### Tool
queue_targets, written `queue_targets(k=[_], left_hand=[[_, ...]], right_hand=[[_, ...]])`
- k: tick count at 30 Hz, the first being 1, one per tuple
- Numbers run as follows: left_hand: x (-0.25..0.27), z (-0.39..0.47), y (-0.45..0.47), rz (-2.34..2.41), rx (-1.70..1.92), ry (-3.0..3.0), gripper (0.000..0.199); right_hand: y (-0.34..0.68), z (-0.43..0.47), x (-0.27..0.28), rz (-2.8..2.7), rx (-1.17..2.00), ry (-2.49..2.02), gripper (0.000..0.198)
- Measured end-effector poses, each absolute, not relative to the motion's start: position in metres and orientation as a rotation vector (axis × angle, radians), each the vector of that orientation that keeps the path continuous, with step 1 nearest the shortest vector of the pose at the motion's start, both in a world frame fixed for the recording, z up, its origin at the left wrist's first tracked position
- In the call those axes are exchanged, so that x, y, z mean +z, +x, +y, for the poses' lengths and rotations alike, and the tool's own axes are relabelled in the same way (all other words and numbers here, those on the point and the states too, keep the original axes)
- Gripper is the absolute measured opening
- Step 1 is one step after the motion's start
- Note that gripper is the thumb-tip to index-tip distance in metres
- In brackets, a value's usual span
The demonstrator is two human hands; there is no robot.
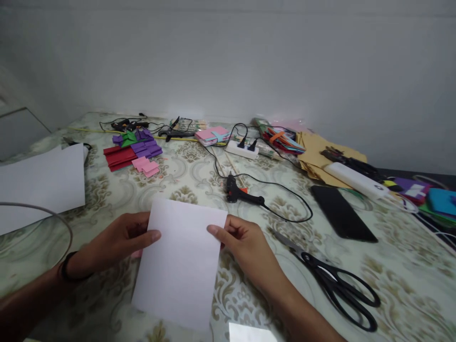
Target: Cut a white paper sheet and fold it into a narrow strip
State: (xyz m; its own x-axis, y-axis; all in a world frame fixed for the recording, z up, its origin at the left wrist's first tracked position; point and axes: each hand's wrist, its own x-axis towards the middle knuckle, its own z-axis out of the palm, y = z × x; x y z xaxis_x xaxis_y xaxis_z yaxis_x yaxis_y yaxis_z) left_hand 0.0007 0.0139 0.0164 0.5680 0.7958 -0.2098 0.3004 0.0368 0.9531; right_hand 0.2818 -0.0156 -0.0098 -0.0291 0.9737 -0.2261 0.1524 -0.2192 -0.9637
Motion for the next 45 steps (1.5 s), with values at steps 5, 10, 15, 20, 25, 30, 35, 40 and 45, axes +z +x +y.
queue_targets(k=[5, 10, 15, 20, 25, 30, 35, 40, 45], left_hand=[[0.016, 0.015, -0.005, 1.079, 0.637, 1.660, 0.036], [0.015, 0.015, -0.008, 1.136, 0.665, 1.779, 0.044], [0.019, 0.014, -0.006, 1.151, 0.678, 1.808, 0.046], [0.020, 0.014, -0.006, 1.154, 0.675, 1.794, 0.046], [0.019, 0.013, -0.007, 1.123, 0.724, 1.789, 0.021], [0.020, 0.016, -0.006, 1.114, 0.696, 1.986, 0.024], [0.022, 0.018, -0.005, 1.150, 0.683, 2.007, 0.022], [0.018, 0.018, -0.007, 1.172, 0.627, 1.900, 0.025], [0.010, 0.019, -0.008, 1.154, 0.549, 1.858, 0.032]], right_hand=[[0.280, -0.021, -0.008, -1.340, 1.323, -1.529, 0.050], [0.279, -0.025, -0.002, -1.413, 1.270, -1.567, 0.045], [0.280, -0.026, -0.001, -1.453, 1.215, -1.585, 0.044], [0.281, -0.027, -0.002, -1.492, 1.171, -1.594, 0.044], [0.279, -0.026, -0.003, -1.521, 1.209, -1.582, 0.044], [0.276, -0.024, -0.005, -1.555, 1.279, -1.544, 0.045], [0.276, -0.025, -0.004, -1.573, 1.299, -1.527, 0.045], [0.277, -0.024, -0.005, -1.589, 1.276, -1.477, 0.046], [0.275, -0.024, -0.006, -1.566, 1.196, -1.481, 0.046]])
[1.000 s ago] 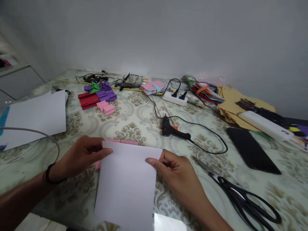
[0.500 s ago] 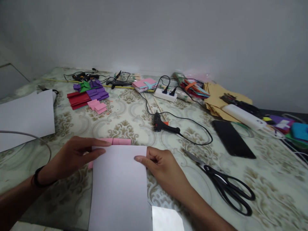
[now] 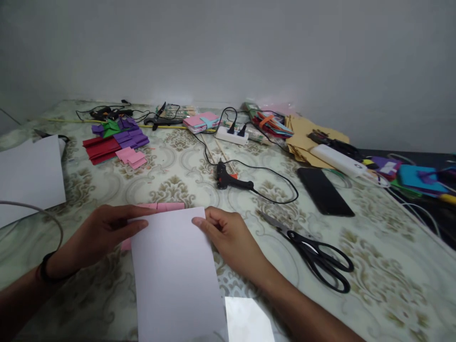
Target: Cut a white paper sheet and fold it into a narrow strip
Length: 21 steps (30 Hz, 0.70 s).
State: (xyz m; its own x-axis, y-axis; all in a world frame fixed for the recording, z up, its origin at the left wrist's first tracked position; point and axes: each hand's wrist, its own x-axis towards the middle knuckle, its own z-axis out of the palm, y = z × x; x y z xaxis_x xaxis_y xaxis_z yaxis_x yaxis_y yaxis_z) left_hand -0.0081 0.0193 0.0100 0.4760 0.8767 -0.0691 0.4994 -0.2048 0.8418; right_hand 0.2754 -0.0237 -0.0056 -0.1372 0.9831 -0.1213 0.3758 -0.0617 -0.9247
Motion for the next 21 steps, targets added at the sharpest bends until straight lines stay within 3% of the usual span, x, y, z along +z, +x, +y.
queue_targets(k=[21], left_hand=[[0.007, 0.022, 0.003, 1.086, 0.399, 1.859, 0.031]], right_hand=[[0.270, -0.021, -0.012, -1.533, 1.305, -1.378, 0.048]])
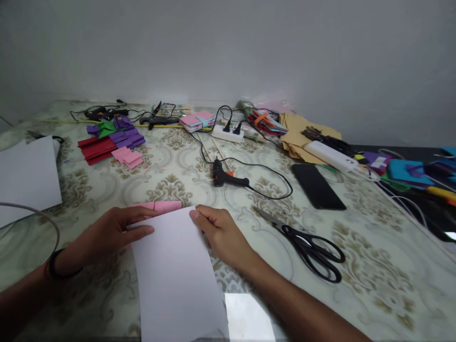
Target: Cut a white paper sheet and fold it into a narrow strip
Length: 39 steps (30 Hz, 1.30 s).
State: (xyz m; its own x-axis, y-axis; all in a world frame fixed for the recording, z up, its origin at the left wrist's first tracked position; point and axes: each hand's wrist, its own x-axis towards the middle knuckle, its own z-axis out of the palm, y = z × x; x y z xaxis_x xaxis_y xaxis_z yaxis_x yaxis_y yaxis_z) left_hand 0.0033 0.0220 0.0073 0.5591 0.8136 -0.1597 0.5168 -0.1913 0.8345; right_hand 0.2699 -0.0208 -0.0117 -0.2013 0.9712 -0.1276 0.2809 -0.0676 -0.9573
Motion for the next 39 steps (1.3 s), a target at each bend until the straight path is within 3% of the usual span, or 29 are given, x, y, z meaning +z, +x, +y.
queue_targets(k=[2, 7, 12, 18, 23, 29, 39], left_hand=[[0.007, 0.022, 0.005, 1.085, 0.361, 1.894, 0.023], [0.006, 0.022, 0.006, 1.077, 0.269, 1.900, 0.026], [-0.002, 0.018, 0.010, 0.987, 0.247, 1.863, 0.021], [-0.002, 0.014, 0.013, 1.059, 0.295, 1.988, 0.028], [0.003, 0.010, 0.020, 0.962, 0.384, 1.940, 0.017], [0.002, 0.004, 0.025, 0.979, 0.291, 2.047, 0.028], [0.022, 0.046, -0.022, 1.242, 0.592, 1.931, 0.031]], right_hand=[[0.268, -0.020, -0.012, -1.580, 1.266, -1.406, 0.046], [0.263, -0.017, -0.013, -1.661, 1.137, -1.450, 0.038], [0.254, -0.018, -0.015, -1.799, 1.166, -1.369, 0.039], [0.253, -0.019, -0.014, -1.816, 1.250, -1.364, 0.040], [0.250, -0.022, -0.015, -1.945, 1.262, -1.279, 0.041], [0.244, -0.029, -0.018, -1.974, 1.343, -1.258, 0.046], [0.278, -0.013, -0.009, -1.902, 1.422, -1.281, 0.043]])
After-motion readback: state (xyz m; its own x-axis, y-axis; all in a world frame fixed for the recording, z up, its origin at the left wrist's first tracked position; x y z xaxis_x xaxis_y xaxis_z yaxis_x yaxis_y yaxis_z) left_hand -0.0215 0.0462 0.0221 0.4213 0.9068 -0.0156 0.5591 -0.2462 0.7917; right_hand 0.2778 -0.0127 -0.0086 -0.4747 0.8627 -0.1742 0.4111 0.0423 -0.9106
